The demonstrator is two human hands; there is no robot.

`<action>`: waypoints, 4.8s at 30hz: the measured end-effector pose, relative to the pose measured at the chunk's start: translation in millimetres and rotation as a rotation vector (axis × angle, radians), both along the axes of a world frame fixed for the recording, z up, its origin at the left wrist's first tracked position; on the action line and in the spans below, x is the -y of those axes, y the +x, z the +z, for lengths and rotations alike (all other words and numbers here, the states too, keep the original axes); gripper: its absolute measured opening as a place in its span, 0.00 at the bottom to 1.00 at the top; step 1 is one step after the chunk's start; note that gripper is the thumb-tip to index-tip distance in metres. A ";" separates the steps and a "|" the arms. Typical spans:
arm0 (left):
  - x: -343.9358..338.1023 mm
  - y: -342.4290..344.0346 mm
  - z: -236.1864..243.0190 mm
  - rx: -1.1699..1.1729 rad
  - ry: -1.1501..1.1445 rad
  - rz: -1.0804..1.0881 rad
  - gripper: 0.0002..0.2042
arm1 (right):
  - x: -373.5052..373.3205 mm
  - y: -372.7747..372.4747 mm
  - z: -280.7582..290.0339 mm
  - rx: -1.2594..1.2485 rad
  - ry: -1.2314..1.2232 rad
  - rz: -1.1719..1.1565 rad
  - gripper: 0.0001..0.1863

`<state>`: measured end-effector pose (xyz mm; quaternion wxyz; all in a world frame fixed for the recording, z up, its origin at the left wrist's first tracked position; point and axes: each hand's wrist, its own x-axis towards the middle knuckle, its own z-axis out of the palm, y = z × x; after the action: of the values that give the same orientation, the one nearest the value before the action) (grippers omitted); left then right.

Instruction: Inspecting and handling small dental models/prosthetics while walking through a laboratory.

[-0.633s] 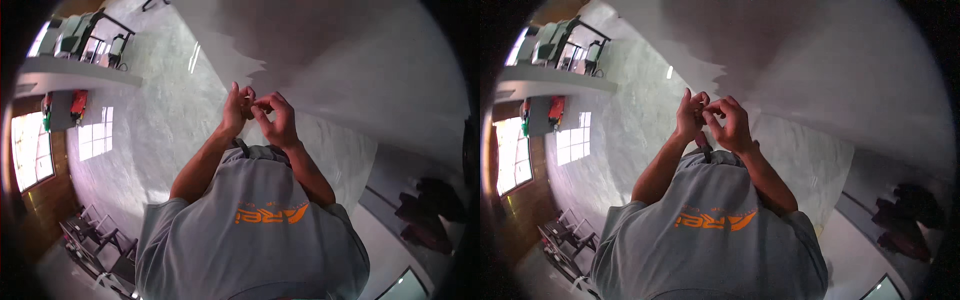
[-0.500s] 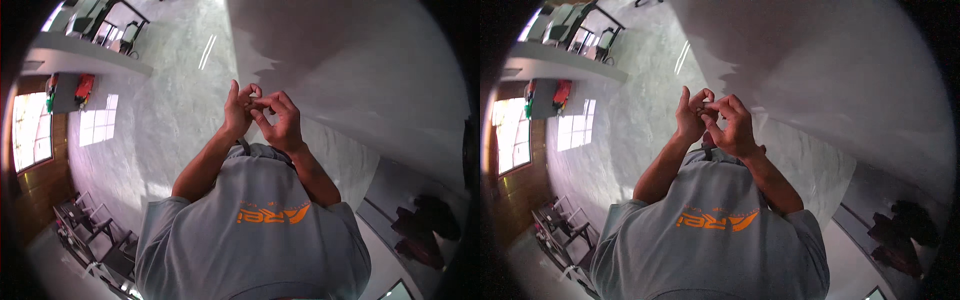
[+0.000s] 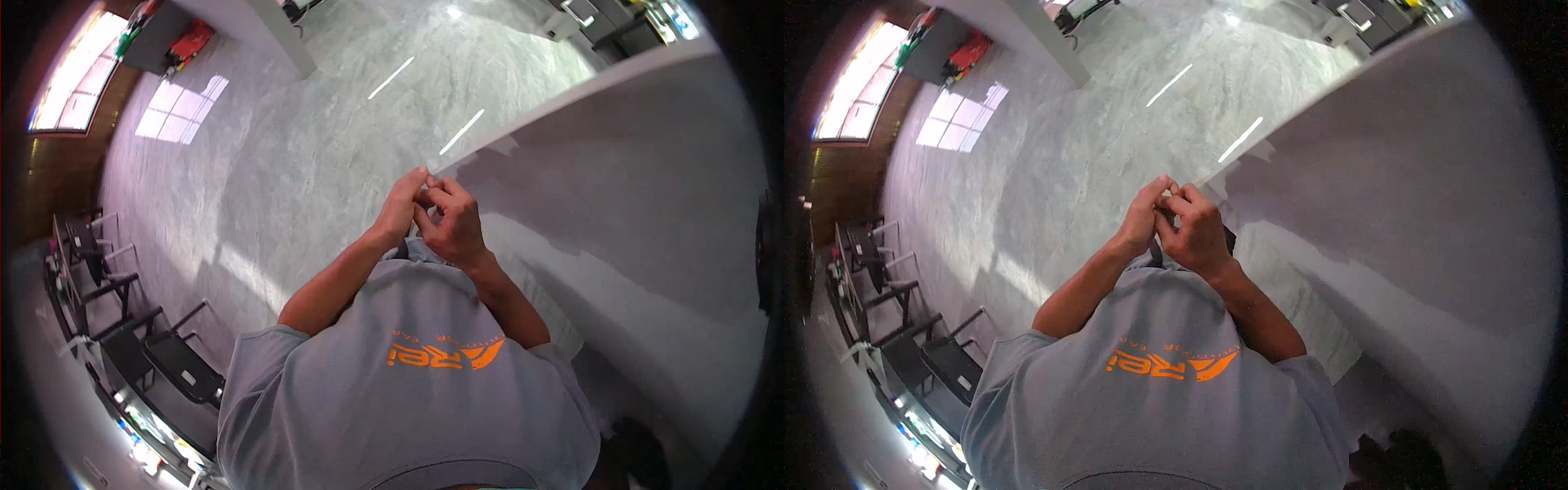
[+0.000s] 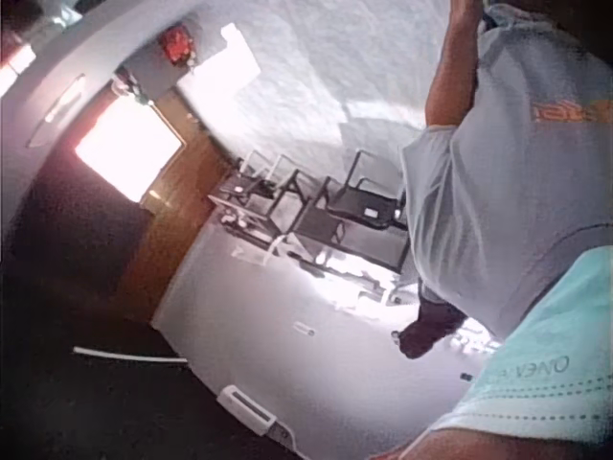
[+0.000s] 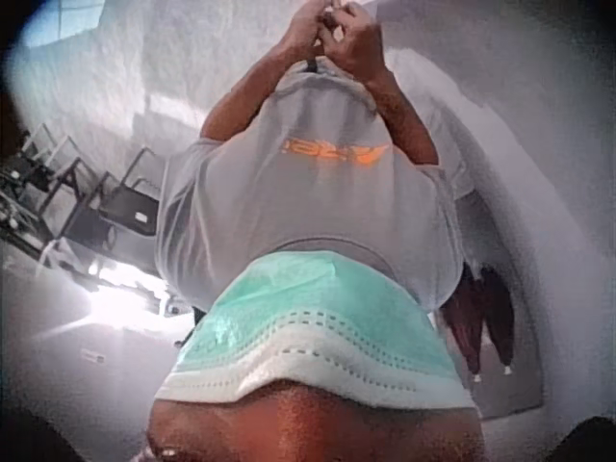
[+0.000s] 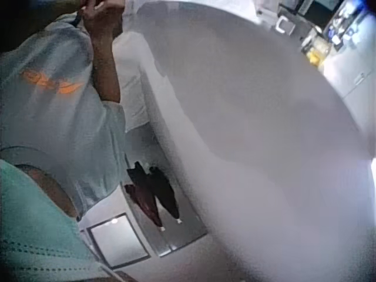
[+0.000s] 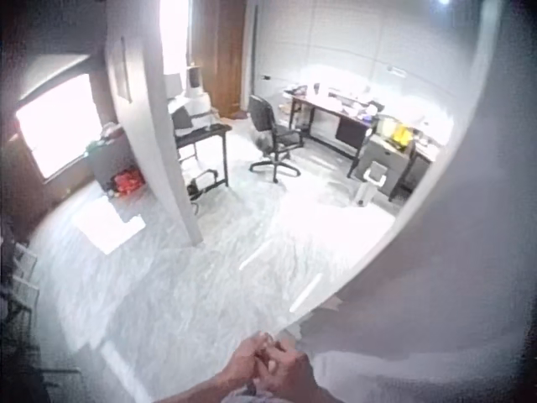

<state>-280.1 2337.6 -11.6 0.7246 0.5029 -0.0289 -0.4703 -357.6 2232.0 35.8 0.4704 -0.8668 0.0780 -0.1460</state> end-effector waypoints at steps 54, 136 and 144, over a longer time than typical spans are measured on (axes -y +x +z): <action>140.8 359.4 6.1 -0.076 -0.006 -0.583 0.27 | 112.8 303.5 12.0 -0.073 0.306 -0.323 0.09; 189.9 550.1 59.8 0.236 -0.160 -1.009 0.07 | 88.8 436.4 57.4 0.234 0.517 -0.954 0.06; 194.5 537.3 72.8 0.137 -0.210 -1.012 0.06 | 89.7 425.4 57.0 0.320 0.718 -0.963 0.06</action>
<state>257.3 2143.1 61.3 0.4494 0.3802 -0.3631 -0.7222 67.8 2142.3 92.9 0.6197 -0.4897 0.4330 -0.4344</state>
